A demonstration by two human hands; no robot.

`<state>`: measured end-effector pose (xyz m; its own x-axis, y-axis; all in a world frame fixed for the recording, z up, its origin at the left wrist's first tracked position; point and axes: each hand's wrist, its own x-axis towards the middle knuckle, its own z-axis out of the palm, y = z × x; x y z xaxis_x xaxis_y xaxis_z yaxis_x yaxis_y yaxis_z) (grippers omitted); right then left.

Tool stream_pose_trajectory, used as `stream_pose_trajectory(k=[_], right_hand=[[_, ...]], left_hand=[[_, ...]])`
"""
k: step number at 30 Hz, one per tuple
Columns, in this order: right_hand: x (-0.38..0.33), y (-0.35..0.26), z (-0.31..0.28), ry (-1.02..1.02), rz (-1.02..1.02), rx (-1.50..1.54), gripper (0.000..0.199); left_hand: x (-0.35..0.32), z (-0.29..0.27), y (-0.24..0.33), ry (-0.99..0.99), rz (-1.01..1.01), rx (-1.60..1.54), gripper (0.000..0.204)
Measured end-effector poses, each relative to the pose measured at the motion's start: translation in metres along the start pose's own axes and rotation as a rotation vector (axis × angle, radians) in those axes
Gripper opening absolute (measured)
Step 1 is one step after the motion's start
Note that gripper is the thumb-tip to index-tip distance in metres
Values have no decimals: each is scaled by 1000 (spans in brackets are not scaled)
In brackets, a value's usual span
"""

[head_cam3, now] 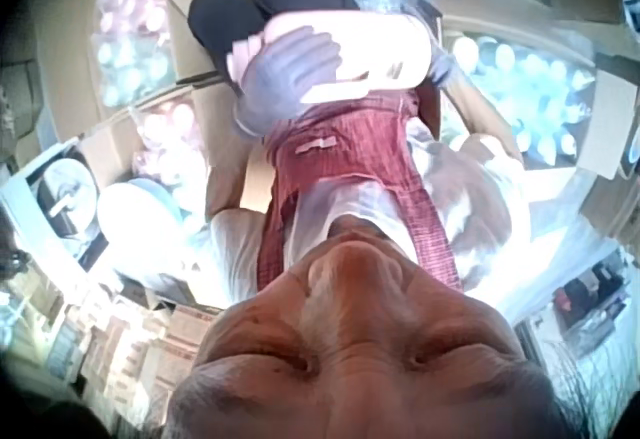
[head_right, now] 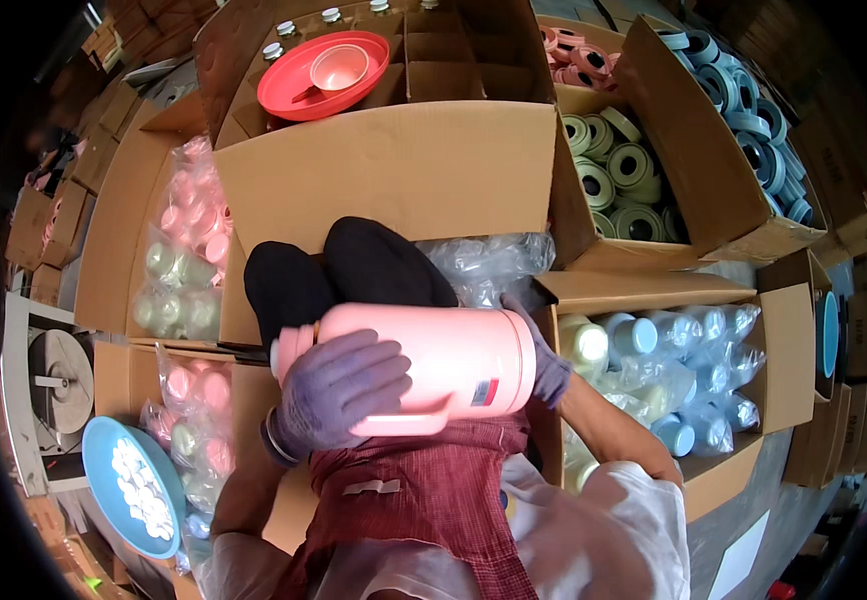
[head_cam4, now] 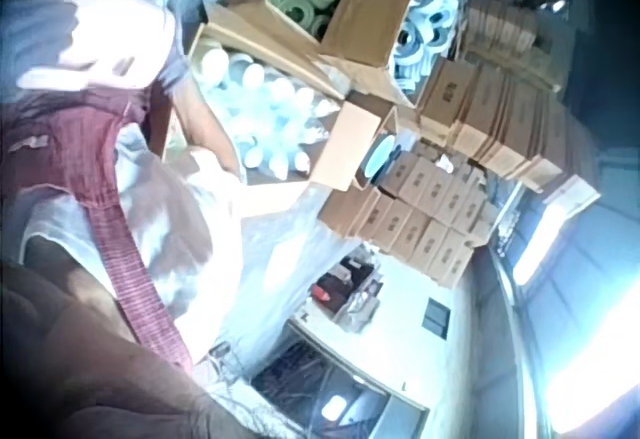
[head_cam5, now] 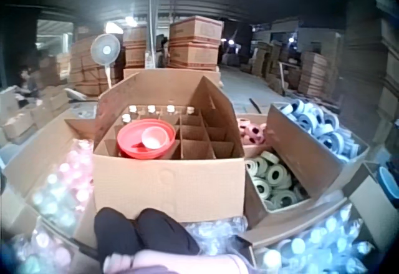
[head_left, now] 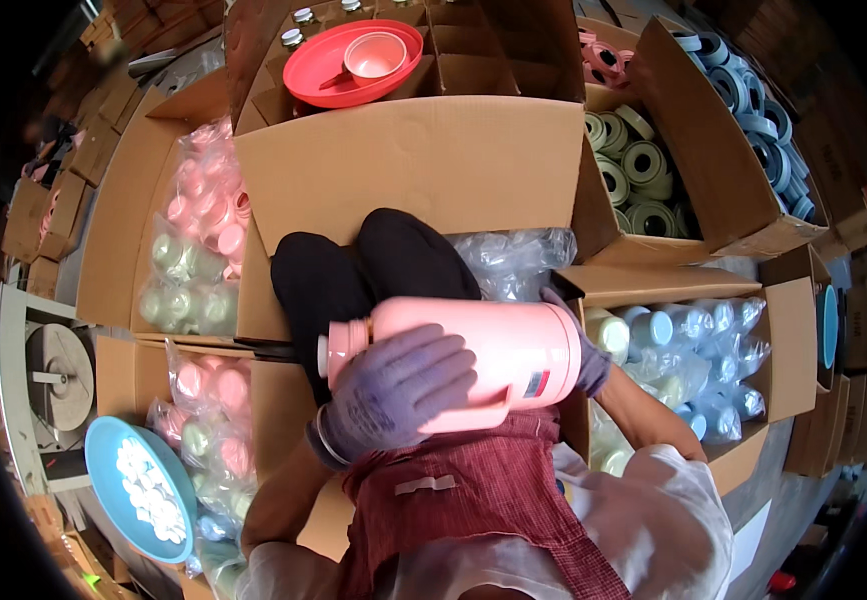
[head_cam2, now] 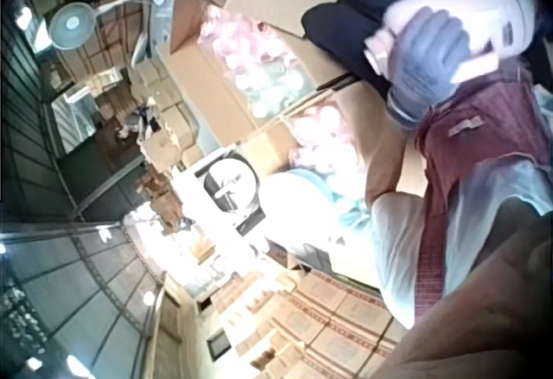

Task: The person assembles thermos bottles by inserting white stoppers and pink lids into the necks of pastel-colored containers. They handle the bottles one by one, securing the lids, and then place the finished units into clear plastic bags for packaging.

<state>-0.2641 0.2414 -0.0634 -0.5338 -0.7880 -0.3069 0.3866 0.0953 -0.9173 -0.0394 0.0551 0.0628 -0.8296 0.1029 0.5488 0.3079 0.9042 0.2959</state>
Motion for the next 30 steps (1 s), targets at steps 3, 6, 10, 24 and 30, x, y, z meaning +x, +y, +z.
stream_pose_trajectory(k=[3, 6, 10, 24, 30], right_hand=[[17, -13, -2, 55, -303, -374, 57], [20, -49, 17, -11, -664, -661, 56], [24, -62, 30, -181, -524, -568, 47], [56, -65, 24, -336, 173, 207, 63], [73, -53, 24, -348, -324, -176, 59]], left_hand=[[-9, 9, -38, 101, -100, -85, 25], [-8, 0, -62, -74, -518, -255, 21], [15, -4, -37, 93, -157, -20, 17], [10, -8, -61, 120, -233, -83, 26], [25, -11, -49, 143, -191, 25, 26]])
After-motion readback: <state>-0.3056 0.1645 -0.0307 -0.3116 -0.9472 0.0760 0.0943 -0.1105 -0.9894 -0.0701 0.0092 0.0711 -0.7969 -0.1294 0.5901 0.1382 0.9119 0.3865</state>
